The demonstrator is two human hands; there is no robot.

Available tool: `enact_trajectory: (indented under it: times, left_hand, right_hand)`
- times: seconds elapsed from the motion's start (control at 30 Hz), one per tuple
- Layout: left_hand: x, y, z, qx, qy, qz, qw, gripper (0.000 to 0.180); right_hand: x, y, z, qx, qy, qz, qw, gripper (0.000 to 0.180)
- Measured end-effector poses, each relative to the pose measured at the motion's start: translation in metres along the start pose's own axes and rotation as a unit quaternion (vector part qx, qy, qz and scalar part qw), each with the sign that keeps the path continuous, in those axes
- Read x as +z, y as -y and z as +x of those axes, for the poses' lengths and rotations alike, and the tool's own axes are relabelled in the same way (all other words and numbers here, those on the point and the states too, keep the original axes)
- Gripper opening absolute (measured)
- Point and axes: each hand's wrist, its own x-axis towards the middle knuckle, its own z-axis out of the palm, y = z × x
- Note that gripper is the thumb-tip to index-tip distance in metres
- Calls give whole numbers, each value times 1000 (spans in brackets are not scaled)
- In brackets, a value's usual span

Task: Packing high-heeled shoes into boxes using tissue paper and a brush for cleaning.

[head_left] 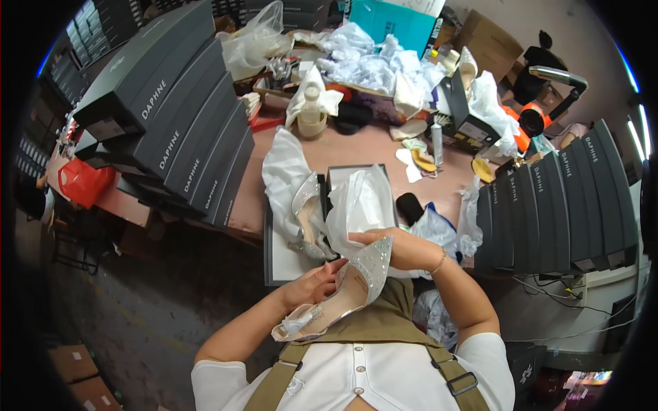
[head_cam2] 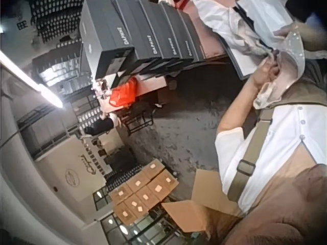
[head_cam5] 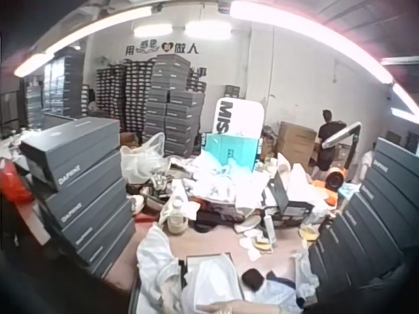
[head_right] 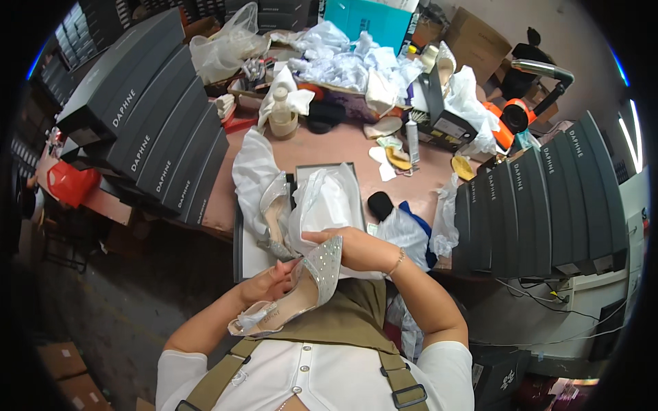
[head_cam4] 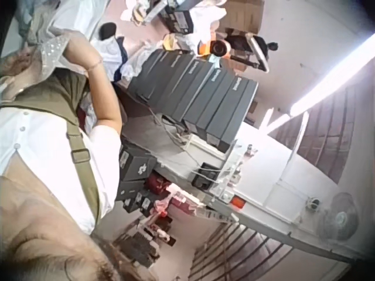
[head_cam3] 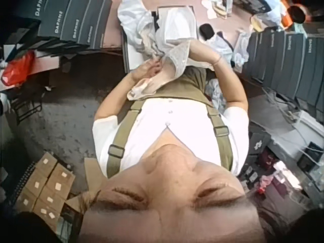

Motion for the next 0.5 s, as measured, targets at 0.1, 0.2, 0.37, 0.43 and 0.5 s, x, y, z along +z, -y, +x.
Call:
enact_trajectory:
  times: [0.1,0.2,0.37,0.43,0.5]
  left_hand:
    - [1,12,16,19,89,-172,981,94]
    - [12,18,32,60,37,-275,959,79]
    - [20,25,48,197,-123,-173,957,51]
    - [22,26,42,222,-122,-111,961,58]
    - [28,21,39,174,-68,-111,976,62]
  right_hand:
    - [23,8,-22,40,43,144,988,50]
    - [23,15,-38,65,11,229,971,51]
    - [31,1,-77,128,-173,186,959,33]
    - [39,-3,-88,180,-196,178,947,29]
    - [41,-1,-92,224,-210,190,933,24]
